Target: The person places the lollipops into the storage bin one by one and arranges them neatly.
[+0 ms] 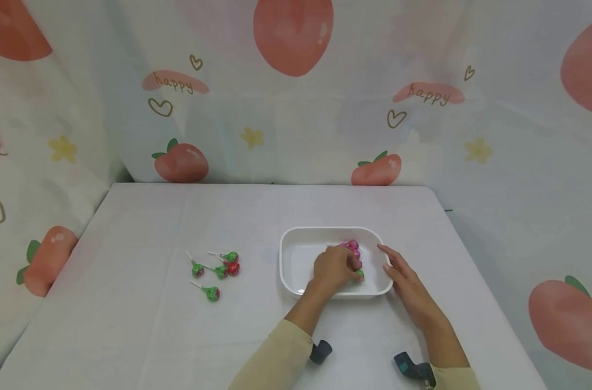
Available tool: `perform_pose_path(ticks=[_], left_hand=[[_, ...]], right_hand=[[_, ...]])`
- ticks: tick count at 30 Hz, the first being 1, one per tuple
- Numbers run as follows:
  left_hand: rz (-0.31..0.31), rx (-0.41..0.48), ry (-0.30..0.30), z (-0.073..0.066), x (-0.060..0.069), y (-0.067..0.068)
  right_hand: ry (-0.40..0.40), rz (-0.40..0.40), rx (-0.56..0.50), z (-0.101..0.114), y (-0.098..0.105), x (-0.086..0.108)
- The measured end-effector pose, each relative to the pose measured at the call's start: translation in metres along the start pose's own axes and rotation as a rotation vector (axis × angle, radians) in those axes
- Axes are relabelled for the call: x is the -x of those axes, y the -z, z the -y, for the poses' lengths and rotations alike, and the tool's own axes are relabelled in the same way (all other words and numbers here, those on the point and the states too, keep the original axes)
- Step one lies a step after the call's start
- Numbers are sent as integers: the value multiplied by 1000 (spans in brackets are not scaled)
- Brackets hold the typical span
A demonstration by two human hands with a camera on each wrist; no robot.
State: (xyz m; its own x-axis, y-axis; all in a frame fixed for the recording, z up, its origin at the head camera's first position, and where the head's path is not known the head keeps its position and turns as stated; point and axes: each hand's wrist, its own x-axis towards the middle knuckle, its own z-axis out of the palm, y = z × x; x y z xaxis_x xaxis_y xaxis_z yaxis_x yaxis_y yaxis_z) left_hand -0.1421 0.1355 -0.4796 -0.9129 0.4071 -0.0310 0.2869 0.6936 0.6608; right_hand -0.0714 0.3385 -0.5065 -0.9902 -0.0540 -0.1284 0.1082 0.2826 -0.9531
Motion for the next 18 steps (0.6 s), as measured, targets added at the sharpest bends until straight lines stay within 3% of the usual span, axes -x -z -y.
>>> perform_pose_path(ticks=[9, 18], left_hand=[[-13, 40, -20, -1, 3, 5], [15, 212, -28, 2, 3, 20]], right_hand=[[6, -5, 8, 2, 0, 1], [-5, -12, -1, 5, 0, 1]])
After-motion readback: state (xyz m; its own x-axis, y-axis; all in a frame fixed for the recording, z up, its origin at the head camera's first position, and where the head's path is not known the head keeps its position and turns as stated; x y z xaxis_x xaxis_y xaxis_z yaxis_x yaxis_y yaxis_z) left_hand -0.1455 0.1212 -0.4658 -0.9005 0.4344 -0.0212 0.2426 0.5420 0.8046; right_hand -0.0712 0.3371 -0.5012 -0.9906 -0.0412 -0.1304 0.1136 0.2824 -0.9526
